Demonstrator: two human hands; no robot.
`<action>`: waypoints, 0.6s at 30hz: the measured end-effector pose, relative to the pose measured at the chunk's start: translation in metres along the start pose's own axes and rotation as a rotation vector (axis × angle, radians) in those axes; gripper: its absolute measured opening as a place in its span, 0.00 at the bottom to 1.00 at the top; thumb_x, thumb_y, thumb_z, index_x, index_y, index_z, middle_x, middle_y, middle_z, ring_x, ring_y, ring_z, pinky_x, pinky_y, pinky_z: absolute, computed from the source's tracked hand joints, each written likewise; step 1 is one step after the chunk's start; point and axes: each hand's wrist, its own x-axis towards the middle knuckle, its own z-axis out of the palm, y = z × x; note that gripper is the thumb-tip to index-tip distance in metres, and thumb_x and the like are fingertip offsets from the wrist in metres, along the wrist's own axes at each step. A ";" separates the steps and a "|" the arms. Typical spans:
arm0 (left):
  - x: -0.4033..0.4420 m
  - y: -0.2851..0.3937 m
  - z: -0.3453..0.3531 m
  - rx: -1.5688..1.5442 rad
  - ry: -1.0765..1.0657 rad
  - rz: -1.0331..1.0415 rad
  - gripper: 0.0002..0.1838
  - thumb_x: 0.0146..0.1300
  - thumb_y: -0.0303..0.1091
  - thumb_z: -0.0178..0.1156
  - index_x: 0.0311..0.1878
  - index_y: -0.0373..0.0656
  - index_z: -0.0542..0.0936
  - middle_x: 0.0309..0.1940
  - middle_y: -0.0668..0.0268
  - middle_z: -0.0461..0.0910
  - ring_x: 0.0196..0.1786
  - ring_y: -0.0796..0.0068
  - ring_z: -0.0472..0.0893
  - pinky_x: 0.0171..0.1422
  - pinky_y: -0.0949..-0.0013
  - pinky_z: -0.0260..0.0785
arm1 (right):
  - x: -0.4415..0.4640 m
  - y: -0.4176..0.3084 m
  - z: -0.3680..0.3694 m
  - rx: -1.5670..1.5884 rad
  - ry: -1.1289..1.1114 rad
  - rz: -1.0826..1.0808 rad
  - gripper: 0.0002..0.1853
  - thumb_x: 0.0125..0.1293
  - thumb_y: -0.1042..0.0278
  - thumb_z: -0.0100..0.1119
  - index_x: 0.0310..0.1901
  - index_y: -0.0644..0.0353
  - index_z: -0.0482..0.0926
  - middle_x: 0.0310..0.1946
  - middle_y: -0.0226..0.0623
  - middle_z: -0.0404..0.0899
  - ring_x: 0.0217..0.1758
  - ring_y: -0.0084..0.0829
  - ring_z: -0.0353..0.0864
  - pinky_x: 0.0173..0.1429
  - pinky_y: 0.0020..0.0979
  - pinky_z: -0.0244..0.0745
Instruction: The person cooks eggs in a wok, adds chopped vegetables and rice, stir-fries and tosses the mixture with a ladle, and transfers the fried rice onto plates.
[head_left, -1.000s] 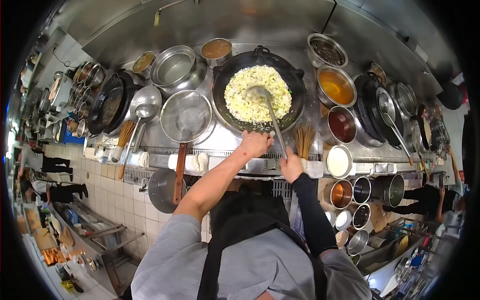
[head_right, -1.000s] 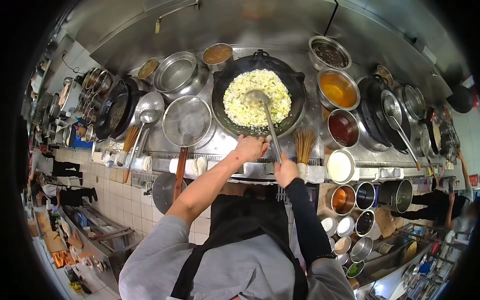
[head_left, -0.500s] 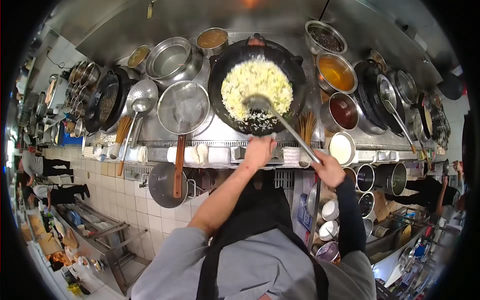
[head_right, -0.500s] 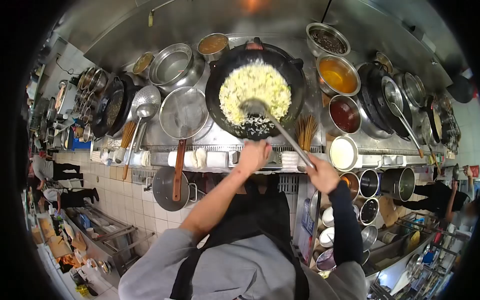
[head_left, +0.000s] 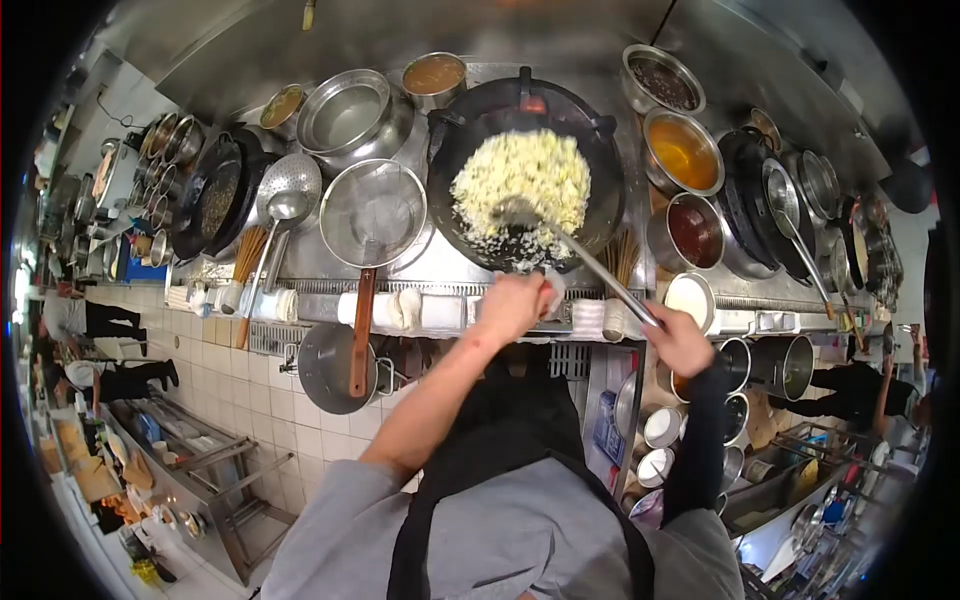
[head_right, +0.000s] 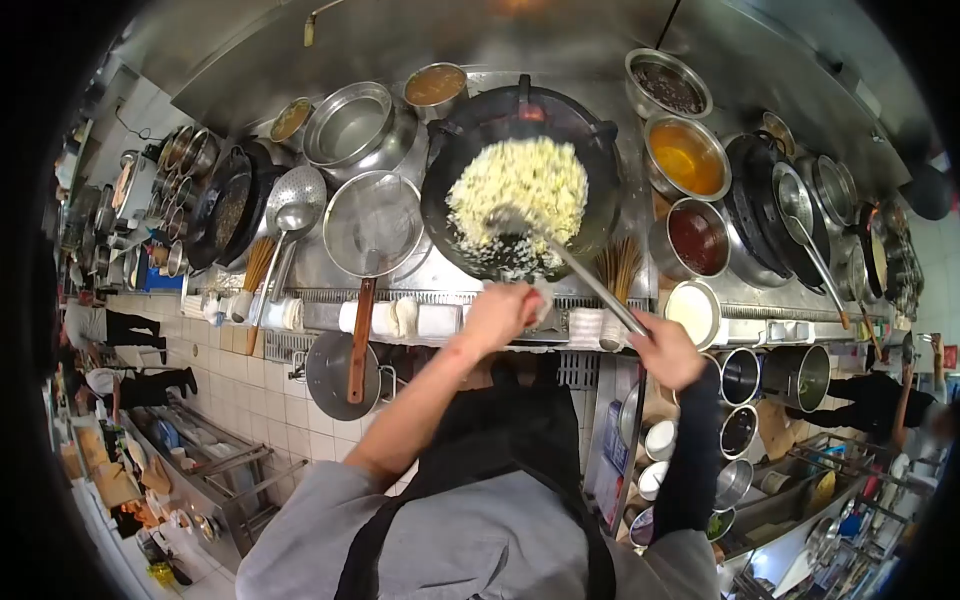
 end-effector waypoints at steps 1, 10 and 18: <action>-0.006 -0.017 0.033 0.035 -0.018 -0.031 0.17 0.78 0.47 0.60 0.42 0.40 0.82 0.30 0.50 0.86 0.39 0.43 0.86 0.46 0.47 0.79 | 0.021 0.006 0.019 -0.009 0.054 0.104 0.22 0.75 0.70 0.62 0.67 0.68 0.79 0.40 0.61 0.87 0.39 0.52 0.88 0.48 0.43 0.81; 0.000 -0.017 0.000 0.014 -0.037 0.033 0.14 0.79 0.44 0.61 0.45 0.41 0.81 0.37 0.53 0.86 0.45 0.46 0.86 0.52 0.47 0.78 | -0.019 -0.018 0.038 1.444 -0.067 0.310 0.30 0.87 0.59 0.50 0.84 0.56 0.61 0.42 0.37 0.79 0.21 0.18 0.68 0.19 0.21 0.59; 0.054 -0.064 0.034 0.009 -0.155 -0.031 0.17 0.81 0.48 0.58 0.49 0.42 0.81 0.44 0.53 0.89 0.51 0.46 0.86 0.59 0.46 0.77 | 0.180 -0.086 -0.013 0.190 0.762 -0.442 0.15 0.81 0.60 0.64 0.36 0.60 0.82 0.40 0.30 0.80 0.39 0.24 0.78 0.55 0.26 0.72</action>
